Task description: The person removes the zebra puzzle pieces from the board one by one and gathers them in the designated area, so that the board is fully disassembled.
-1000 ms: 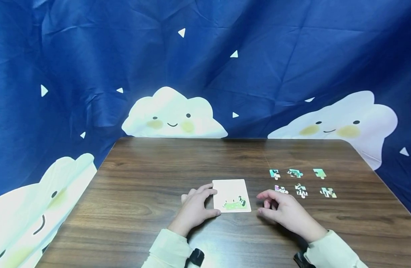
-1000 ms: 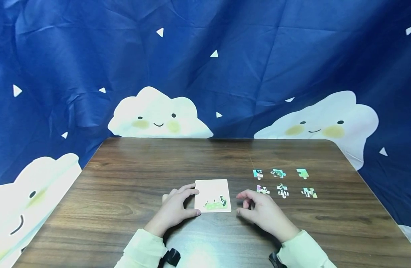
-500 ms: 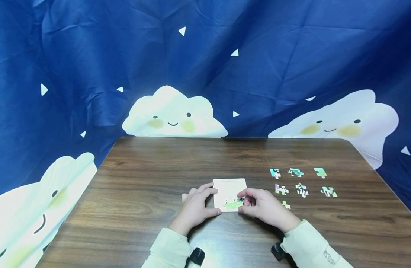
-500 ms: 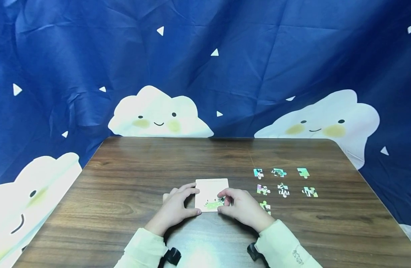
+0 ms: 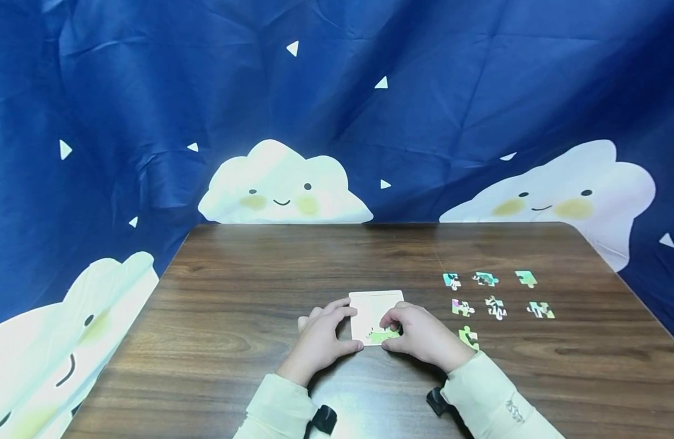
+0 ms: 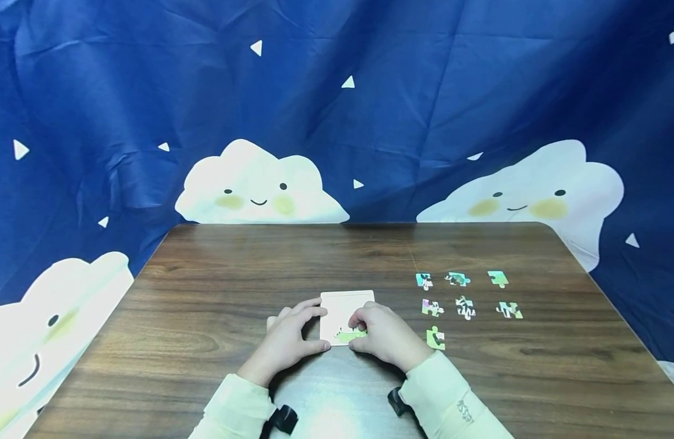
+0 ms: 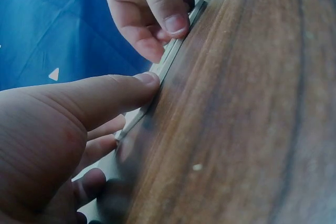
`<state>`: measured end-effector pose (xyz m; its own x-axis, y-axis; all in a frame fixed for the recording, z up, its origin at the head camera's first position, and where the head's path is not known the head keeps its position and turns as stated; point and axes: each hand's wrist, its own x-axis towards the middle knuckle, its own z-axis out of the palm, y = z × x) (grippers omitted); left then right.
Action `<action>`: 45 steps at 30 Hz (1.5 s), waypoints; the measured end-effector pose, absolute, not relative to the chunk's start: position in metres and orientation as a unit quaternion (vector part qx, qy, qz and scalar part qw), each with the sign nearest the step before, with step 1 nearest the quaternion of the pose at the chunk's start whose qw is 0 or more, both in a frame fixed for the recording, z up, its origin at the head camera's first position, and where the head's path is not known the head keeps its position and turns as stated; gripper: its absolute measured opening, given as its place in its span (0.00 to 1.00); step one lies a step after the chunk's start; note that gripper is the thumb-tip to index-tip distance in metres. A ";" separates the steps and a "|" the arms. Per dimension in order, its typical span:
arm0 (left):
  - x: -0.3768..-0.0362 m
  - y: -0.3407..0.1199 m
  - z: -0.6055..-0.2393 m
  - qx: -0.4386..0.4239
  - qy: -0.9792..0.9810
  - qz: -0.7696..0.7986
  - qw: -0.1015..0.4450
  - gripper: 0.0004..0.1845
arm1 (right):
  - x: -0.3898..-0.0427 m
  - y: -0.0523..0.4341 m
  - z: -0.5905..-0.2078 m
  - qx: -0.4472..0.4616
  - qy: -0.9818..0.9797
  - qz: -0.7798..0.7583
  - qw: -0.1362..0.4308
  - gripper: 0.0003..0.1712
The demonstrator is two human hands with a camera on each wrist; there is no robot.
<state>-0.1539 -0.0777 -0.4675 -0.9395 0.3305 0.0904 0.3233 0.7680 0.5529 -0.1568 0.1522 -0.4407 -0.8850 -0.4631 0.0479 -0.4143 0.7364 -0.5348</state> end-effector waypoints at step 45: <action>-0.157 -0.079 -0.459 0.178 0.944 0.276 0.024 0.34 | -0.116 0.239 -0.437 -0.249 0.903 -0.319 -0.147 0.20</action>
